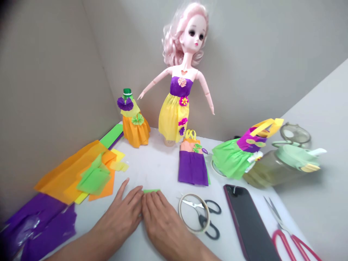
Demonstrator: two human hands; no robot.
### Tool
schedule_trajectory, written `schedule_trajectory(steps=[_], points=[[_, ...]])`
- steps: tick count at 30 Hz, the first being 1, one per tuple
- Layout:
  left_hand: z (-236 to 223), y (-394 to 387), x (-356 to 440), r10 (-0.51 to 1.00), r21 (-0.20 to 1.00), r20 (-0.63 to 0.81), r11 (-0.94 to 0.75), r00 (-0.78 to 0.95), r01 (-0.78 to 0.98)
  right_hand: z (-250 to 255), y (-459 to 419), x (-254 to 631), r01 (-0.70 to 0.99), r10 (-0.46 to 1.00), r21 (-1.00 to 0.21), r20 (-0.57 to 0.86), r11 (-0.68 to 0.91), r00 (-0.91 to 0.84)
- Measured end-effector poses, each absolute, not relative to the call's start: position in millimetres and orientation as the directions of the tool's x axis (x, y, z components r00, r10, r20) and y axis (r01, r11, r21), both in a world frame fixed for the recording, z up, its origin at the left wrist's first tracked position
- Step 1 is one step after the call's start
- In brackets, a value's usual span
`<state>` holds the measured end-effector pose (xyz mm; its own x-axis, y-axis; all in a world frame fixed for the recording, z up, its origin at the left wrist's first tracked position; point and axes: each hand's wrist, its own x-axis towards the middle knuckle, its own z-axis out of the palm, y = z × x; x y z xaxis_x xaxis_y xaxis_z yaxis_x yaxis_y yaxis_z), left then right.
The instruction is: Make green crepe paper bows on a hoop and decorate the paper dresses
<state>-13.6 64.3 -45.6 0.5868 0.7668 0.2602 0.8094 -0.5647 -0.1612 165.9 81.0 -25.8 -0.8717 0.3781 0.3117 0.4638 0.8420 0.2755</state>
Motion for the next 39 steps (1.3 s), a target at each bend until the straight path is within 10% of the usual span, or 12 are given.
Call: schedule_trajectory(steps=[23,39], points=[[-42,62,-15,0.835,-0.145,0.158,-0.508,0.527,0.849,-40,78,171,0.627,0.578,0.311,0.243,0.714,-0.779],[-31,78,-38,0.835,0.362,0.372,-0.532,0.404,0.766,-25,90,169,0.602,0.594,0.320,0.135,0.731,-0.793]])
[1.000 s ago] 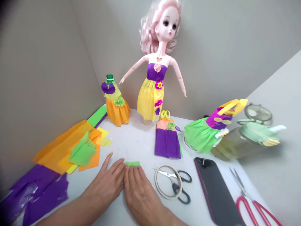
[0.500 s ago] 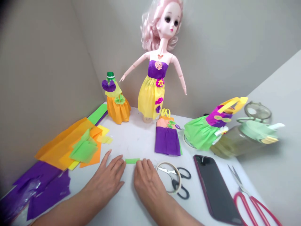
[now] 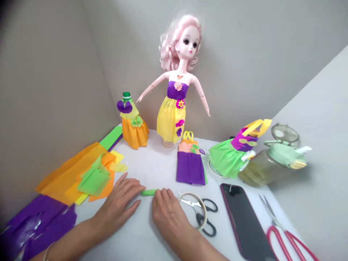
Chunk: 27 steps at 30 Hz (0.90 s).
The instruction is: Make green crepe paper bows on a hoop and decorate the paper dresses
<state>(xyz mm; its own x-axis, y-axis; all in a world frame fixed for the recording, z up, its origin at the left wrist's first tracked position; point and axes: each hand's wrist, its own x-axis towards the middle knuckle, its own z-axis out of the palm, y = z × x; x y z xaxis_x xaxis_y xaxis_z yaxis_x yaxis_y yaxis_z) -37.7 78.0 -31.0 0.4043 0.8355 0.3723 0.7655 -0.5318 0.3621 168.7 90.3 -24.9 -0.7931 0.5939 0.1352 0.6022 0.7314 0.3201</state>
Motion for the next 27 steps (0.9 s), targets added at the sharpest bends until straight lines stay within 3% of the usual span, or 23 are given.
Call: schedule_trajectory(steps=[7,14,21,27], points=[[-49,84,-43,0.853,0.387,0.348,-0.509,0.389,0.769,-22,93,168,0.576,0.548,0.367,0.189,0.730,-0.815],[-62,86,-47,0.834,0.315,0.416,-0.505,0.361,0.804,-28,104,171,0.590,0.499,0.340,0.322,0.732,-0.805],[-37,92,-25,0.811,0.321,0.441,-0.543,0.385,0.776,-28,102,175,0.630,0.586,0.245,0.235,0.737,-0.776],[-35,94,-14,0.782,0.283,0.476,-0.569,0.403,0.772,-34,103,175,0.662,0.619,0.192,0.243,0.724,-0.747]])
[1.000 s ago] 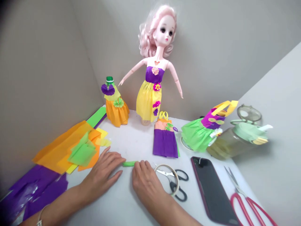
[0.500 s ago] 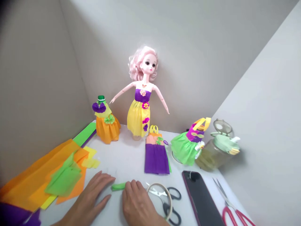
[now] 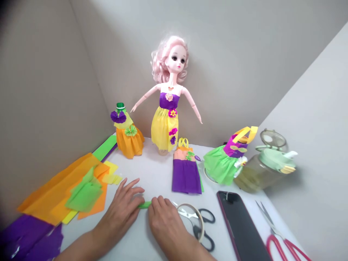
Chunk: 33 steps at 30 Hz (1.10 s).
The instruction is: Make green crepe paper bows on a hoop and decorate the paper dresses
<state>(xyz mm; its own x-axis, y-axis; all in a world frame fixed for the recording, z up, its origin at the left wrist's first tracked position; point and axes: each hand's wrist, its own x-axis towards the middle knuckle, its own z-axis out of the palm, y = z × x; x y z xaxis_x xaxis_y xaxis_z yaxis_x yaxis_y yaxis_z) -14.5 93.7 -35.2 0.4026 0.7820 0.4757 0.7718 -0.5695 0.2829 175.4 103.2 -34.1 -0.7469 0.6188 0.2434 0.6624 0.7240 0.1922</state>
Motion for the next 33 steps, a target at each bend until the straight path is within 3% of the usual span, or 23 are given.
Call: schedule_trajectory(steps=[5,8,11,14,17,20,24,27,33], points=[[-38,94,-14,0.791,0.296,0.469,-0.560,0.393,0.774,-30,105,177,0.662,0.625,0.155,0.230,0.733,-0.746],[-38,94,-15,0.790,0.334,0.479,-0.568,0.383,0.752,-29,109,177,0.694,0.662,0.056,0.255,0.718,-0.705],[-37,94,-16,0.820,0.424,0.444,-0.547,0.361,0.721,-26,113,176,0.722,0.720,-0.118,0.277,0.682,-0.636],[-34,93,-17,0.880,0.598,0.346,-0.474,0.325,0.646,-19,114,176,0.678,0.758,-0.340,0.241,0.651,-0.607],[-27,93,-18,0.941,0.782,0.171,-0.310,0.292,0.541,-10,114,179,0.600,0.789,-0.581,0.124,0.550,-0.602],[-18,93,-21,0.961,0.859,-0.010,-0.134,0.278,0.494,-6,115,180,0.555,0.826,-0.746,-0.012,0.367,-0.563],[-11,95,-23,0.938,0.905,-0.184,0.045,0.293,0.424,-6,118,179,0.494,0.846,-0.848,-0.112,0.192,-0.522],[-10,96,-24,0.916,0.928,-0.235,0.110,0.327,0.357,-7,119,178,0.446,0.846,-0.889,-0.155,0.106,-0.510],[-13,97,-27,0.930,0.883,-0.204,0.039,0.306,0.468,-10,120,180,0.474,0.849,-0.853,-0.074,0.218,-0.524]])
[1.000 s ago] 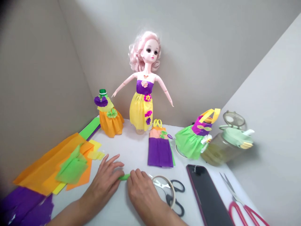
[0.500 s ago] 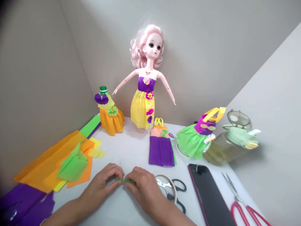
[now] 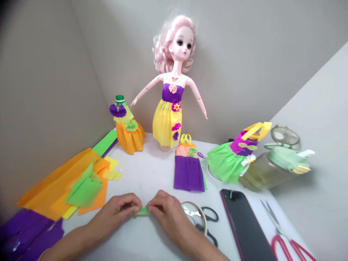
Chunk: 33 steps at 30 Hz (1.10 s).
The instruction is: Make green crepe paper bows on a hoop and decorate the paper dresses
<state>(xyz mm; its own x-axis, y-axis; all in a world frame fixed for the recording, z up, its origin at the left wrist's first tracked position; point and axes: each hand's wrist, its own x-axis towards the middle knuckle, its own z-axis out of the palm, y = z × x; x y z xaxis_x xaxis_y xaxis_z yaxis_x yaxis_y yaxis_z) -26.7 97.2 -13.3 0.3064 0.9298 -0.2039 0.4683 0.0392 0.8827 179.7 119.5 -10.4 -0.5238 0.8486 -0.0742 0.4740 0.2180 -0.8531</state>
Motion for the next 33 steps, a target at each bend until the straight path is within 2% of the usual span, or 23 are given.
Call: schedule_trajectory(steps=[4,12,21,33], points=[[-18,97,-29,0.954,0.793,-0.042,-0.148,0.295,0.591,-14,121,179,0.544,0.846,-0.790,-0.063,0.282,-0.530],[-24,97,-30,0.942,0.702,0.082,-0.287,0.326,0.651,-20,121,178,0.633,0.828,-0.626,0.036,0.455,-0.559],[-29,98,-35,0.936,0.704,0.084,-0.299,0.341,0.644,-16,124,180,0.632,0.798,-0.584,0.046,0.510,-0.601],[-35,99,-42,0.867,0.593,0.166,-0.469,0.471,0.654,-20,124,186,0.589,0.680,-0.432,0.079,0.683,-0.729]])
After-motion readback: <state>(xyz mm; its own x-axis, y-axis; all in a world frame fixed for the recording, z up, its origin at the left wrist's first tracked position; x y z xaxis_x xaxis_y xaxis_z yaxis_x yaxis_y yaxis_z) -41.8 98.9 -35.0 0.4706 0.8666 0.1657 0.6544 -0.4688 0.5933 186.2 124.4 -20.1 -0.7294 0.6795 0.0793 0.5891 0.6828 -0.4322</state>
